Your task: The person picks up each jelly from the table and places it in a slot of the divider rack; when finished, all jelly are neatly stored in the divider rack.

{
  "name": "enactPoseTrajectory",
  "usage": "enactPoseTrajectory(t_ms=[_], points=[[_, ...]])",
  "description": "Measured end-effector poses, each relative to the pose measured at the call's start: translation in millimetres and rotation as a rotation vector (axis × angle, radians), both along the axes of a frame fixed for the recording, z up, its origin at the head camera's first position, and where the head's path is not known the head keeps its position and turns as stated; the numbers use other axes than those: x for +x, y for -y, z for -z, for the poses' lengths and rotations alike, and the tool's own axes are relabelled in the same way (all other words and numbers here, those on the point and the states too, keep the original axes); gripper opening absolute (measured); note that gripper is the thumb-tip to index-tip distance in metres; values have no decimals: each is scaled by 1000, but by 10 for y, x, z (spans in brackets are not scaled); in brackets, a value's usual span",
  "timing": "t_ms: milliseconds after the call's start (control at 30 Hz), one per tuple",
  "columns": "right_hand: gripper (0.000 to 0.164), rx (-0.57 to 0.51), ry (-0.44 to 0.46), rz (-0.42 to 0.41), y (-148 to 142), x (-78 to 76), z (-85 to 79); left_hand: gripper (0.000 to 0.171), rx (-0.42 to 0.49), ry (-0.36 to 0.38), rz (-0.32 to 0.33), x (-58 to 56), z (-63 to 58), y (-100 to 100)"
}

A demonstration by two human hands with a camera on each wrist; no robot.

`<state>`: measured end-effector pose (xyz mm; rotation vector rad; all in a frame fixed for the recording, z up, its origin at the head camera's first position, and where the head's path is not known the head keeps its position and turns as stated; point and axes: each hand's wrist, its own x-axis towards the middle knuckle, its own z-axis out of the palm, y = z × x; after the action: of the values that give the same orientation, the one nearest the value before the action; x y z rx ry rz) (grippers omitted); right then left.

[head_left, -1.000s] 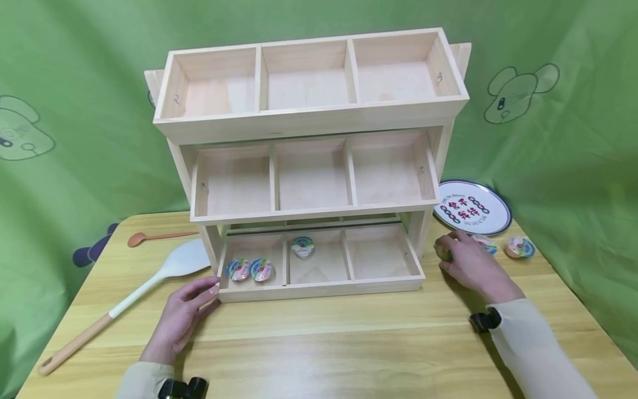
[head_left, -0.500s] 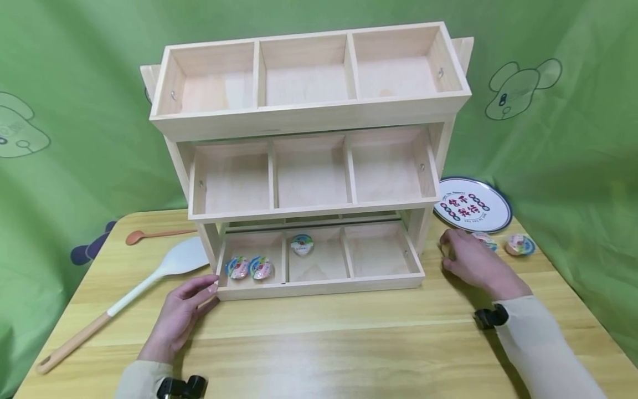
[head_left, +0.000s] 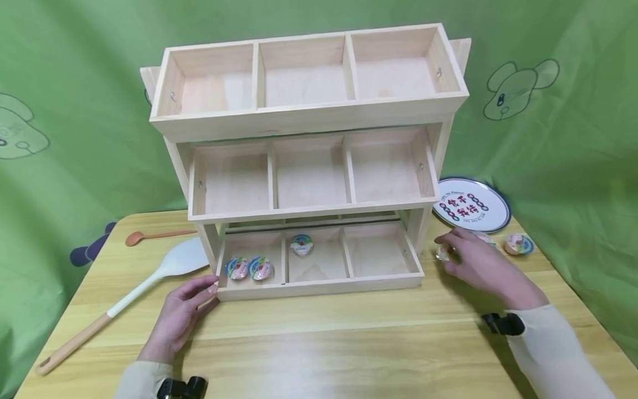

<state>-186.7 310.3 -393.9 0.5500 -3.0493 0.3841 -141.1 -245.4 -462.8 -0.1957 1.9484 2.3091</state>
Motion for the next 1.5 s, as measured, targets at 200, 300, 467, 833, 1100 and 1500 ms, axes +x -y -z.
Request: enactPoseTrajectory(t_ms=[200, 300, 467, 833, 1100, 1500], points=[[50, -67, -8, -15, 0, 86, -38, 23, 0, 2, 2, 2, 10, -11], [49, -86, -41, -31, -2, 129, -69, 23, 4, 3, -1, -2, 1, -11], [49, -75, -44, -40, 28, 186, -152, 22, 0, 8, -2, 0, -6, -5], [47, -69, -74, -77, 85, 297, -252, 22, 7, 3, 0, -1, 5, 0], [45, -69, -114, -133, 138, 333, -301, 22, 11, 7, 2, -6, -3, 2], [44, -86, -196, -202, 245, 389, -368, 22, 11, 8, 0, -3, -9, 1]])
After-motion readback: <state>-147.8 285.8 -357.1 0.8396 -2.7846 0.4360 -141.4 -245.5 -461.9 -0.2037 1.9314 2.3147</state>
